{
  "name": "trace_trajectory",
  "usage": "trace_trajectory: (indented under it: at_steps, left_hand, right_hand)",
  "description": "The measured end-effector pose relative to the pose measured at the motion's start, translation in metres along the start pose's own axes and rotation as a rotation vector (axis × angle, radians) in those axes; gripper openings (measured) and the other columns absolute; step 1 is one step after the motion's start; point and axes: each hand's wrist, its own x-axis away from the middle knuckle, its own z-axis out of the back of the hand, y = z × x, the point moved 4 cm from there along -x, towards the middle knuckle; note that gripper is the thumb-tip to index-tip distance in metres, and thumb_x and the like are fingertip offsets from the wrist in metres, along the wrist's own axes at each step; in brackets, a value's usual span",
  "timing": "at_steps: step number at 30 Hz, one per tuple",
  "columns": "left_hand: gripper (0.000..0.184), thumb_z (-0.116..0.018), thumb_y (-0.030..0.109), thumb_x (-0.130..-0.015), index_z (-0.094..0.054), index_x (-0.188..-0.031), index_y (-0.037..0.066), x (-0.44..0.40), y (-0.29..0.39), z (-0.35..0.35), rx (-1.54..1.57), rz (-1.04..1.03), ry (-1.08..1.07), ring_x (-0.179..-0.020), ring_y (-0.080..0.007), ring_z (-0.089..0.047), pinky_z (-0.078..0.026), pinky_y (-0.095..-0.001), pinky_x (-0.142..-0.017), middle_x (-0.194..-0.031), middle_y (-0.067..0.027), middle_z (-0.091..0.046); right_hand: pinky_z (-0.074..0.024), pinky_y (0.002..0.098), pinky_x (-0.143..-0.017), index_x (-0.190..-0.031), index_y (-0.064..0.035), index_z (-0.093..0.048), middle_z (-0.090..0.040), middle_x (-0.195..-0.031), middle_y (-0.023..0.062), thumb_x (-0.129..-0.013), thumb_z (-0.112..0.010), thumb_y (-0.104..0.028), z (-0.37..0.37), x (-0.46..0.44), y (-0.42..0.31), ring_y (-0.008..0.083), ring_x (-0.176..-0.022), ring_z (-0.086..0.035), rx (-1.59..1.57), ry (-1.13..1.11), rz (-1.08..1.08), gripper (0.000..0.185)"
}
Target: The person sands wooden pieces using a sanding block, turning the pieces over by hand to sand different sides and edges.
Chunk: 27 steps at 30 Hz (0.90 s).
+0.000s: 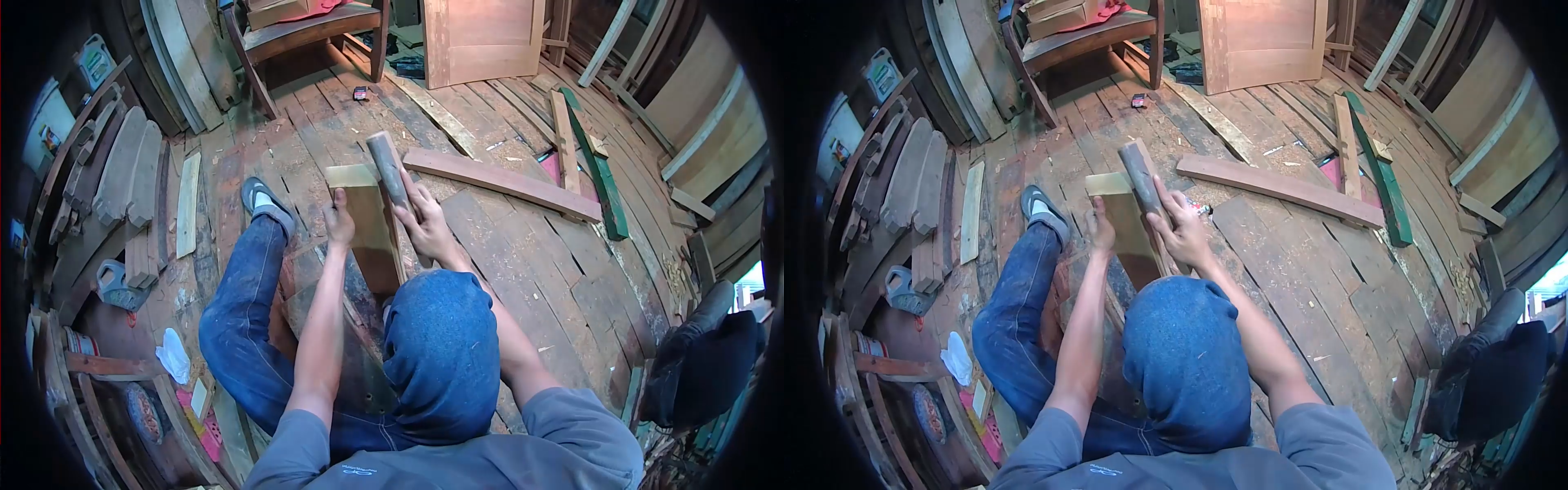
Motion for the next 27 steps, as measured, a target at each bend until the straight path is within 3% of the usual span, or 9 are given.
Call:
trace_trajectory:
  at_steps: [3, 8, 10, 11, 12, 18, 21, 24, 27]
  left_hand:
    - [0.058, -0.050, 0.060, -0.103, -0.054, -0.077, 0.008, -0.012, -0.052, 0.013, -0.013, -0.032, 0.046, -0.073, -0.0076, -0.044, -0.033, -0.0324, -0.061, -0.075, 0.0047, -0.050]
    - [0.066, -0.054, 0.063, -0.099, -0.066, -0.117, 0.001, -0.021, -0.019, 0.034, 0.349, 0.142, 0.190, -0.099, -0.0132, -0.061, -0.048, -0.0303, -0.086, -0.109, -0.0030, -0.068]
    - [0.070, -0.052, 0.064, -0.100, -0.060, -0.128, 0.001, -0.033, -0.034, 0.043, 0.326, 0.142, 0.186, -0.109, -0.0170, -0.061, -0.048, -0.0338, -0.093, -0.121, -0.0058, -0.065]
    - [0.062, -0.058, 0.061, -0.099, -0.067, -0.113, 0.000, -0.030, -0.016, 0.035, 0.360, 0.089, 0.276, -0.095, -0.0132, -0.061, -0.049, -0.0311, -0.083, -0.105, -0.0038, -0.068]
    - [0.063, -0.058, 0.060, -0.099, -0.066, -0.115, 0.000, -0.029, -0.009, 0.029, 0.349, 0.059, 0.303, -0.097, -0.0138, -0.061, -0.048, -0.0313, -0.084, -0.107, -0.0044, -0.068]
    - [0.062, -0.059, 0.058, -0.099, -0.061, -0.122, -0.001, 0.001, 0.017, -0.017, 0.400, -0.010, 0.432, -0.103, -0.0151, -0.059, -0.048, -0.0337, -0.088, -0.114, -0.0059, -0.065]
    - [0.052, -0.070, 0.042, -0.097, -0.061, -0.126, 0.000, 0.022, -0.035, -0.006, 0.381, 0.141, 0.217, -0.106, -0.0150, -0.060, -0.049, -0.0328, -0.092, -0.117, -0.0055, -0.066]
    - [0.046, -0.079, 0.022, -0.091, -0.061, -0.128, 0.001, 0.032, -0.021, 0.024, 0.183, 0.164, -0.091, -0.107, -0.0145, -0.062, -0.049, -0.0302, -0.094, -0.118, -0.0052, -0.067]
    - [0.051, -0.083, 0.008, -0.082, -0.062, -0.129, 0.004, 0.046, -0.053, 0.067, 0.220, 0.441, -0.170, -0.101, -0.0199, -0.069, -0.057, -0.0362, -0.087, -0.116, -0.0080, -0.069]
  right_hand:
    - [-0.0473, 0.0362, -0.098, -0.156, -0.0101, -0.040, -0.060, -0.119, 0.0213, -0.098, -0.066, -0.026, -0.016, 0.039, 0.015, 0.0336, -0.112, -0.062, -0.002, 0.066, 0.077, 0.065]
    - [-0.0446, 0.0385, -0.105, -0.158, -0.0108, -0.038, -0.057, -0.133, 0.0221, -0.098, -0.068, -0.023, -0.013, 0.125, 0.070, 0.0332, -0.120, -0.061, 0.152, -0.427, -0.423, 0.068]
    - [-0.0410, 0.0383, -0.110, -0.159, -0.0088, -0.035, -0.053, -0.141, 0.0222, -0.097, -0.068, -0.021, -0.012, 0.134, 0.046, 0.0322, -0.127, -0.057, -0.295, -0.058, -0.593, 0.071]
    - [-0.0392, 0.0379, -0.112, -0.159, -0.0074, -0.033, -0.052, -0.145, 0.0223, -0.097, -0.068, -0.020, -0.012, 0.136, 0.049, 0.0317, -0.131, -0.054, -0.359, 0.037, -0.637, 0.072]
    - [-0.0375, 0.0375, -0.114, -0.159, -0.0060, -0.032, -0.050, -0.148, 0.0223, -0.097, -0.069, -0.019, -0.011, 0.139, 0.052, 0.0311, -0.134, -0.052, -0.423, 0.137, -0.673, 0.074]
    - [-0.0331, 0.0362, -0.118, -0.158, 0.0028, -0.028, -0.044, -0.155, 0.0241, -0.094, -0.070, -0.018, -0.006, 0.111, 0.113, 0.0293, -0.145, -0.042, -0.287, 0.269, -0.637, 0.079]
    - [-0.0342, 0.0363, -0.117, -0.157, 0.0028, -0.030, -0.045, -0.154, 0.0242, -0.093, -0.072, -0.020, -0.002, 0.102, 0.131, 0.0293, -0.144, -0.043, -0.301, 0.260, -0.629, 0.079]
    - [-0.0370, 0.0368, -0.115, -0.155, 0.0027, -0.034, -0.049, -0.150, 0.0244, -0.092, -0.073, -0.021, -0.003, 0.108, 0.144, 0.0292, -0.140, -0.048, -0.239, 0.221, -0.640, 0.078]
    - [-0.0405, 0.0378, -0.111, -0.153, 0.0021, -0.038, -0.054, -0.145, 0.0248, -0.092, -0.074, -0.022, -0.006, 0.121, 0.142, 0.0294, -0.133, -0.054, -0.215, 0.188, -0.669, 0.076]
